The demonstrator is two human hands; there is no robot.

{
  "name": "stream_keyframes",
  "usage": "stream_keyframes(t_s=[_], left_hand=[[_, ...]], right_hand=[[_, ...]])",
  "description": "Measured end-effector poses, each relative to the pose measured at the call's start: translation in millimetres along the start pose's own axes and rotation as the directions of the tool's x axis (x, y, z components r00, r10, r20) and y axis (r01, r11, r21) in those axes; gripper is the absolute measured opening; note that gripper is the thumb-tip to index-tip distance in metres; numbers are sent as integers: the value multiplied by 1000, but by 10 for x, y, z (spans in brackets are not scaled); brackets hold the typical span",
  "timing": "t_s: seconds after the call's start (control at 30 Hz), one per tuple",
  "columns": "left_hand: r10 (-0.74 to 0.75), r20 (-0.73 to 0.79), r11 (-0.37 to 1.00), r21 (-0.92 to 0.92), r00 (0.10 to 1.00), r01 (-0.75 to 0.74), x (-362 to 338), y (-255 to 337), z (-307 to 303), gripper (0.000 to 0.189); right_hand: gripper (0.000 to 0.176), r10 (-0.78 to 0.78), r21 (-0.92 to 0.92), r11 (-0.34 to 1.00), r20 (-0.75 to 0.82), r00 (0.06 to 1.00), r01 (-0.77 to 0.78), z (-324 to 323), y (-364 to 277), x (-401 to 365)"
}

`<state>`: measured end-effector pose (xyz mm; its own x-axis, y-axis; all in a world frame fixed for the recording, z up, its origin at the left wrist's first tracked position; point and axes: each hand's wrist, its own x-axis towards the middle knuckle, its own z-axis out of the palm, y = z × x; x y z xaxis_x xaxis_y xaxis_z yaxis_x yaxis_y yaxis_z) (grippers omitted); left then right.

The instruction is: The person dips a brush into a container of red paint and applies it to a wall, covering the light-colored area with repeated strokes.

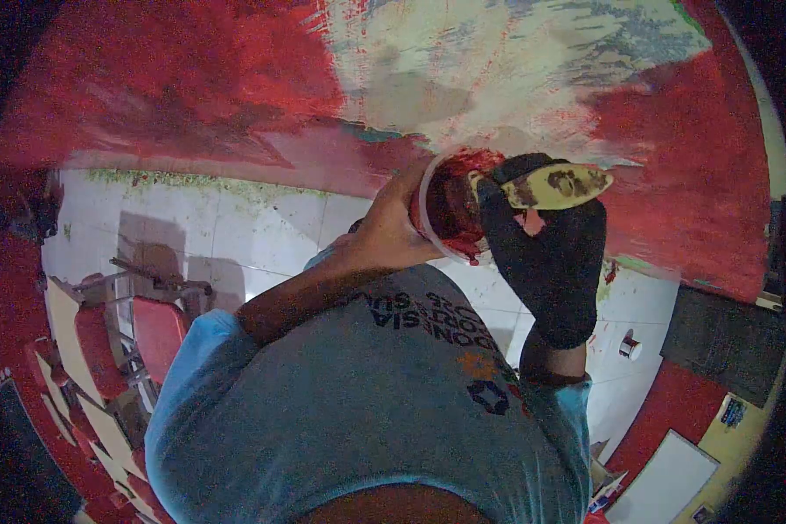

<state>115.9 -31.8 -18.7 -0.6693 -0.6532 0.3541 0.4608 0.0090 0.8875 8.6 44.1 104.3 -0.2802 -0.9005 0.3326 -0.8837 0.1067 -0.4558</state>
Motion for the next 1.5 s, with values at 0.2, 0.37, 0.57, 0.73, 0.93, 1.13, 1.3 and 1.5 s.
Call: stream_keyframes(t_s=[0.2,0.37,0.57,0.73,0.93,1.13,1.3,1.5], left_hand=[[-146,32,989,-10,989,146,-1,41,-21,104],[-76,-33,996,-41,997,75,15,47,-36,80],[-41,-61,999,-11,997,40,44,125,-43,77],[-66,-11,998,24,998,66,74,187,-48,81],[-268,1,917,-306,964,255,203,36,-83,89],[-83,59,981,181,995,71,208,231,-76,91],[-22,71,958,288,997,0,288,469,-29,88],[-64,61,940,340,996,39,260,425,-184,86]], right_hand=[[18,88,130,988,8,996,-89,-67,17,-53],[20,362,536,814,-163,918,-226,-211,61,-50],[17,533,217,834,-82,842,-506,-320,329,-97],[45,169,-223,951,-205,964,-215,-239,465,-252],[27,339,-113,926,-166,926,-360,-126,415,-164],[27,94,-210,964,-295,951,-160,-186,391,-229],[43,100,-209,959,-389,916,-193,-160,383,-276],[29,-2,-333,901,-645,764,-279,-214,326,-226]])
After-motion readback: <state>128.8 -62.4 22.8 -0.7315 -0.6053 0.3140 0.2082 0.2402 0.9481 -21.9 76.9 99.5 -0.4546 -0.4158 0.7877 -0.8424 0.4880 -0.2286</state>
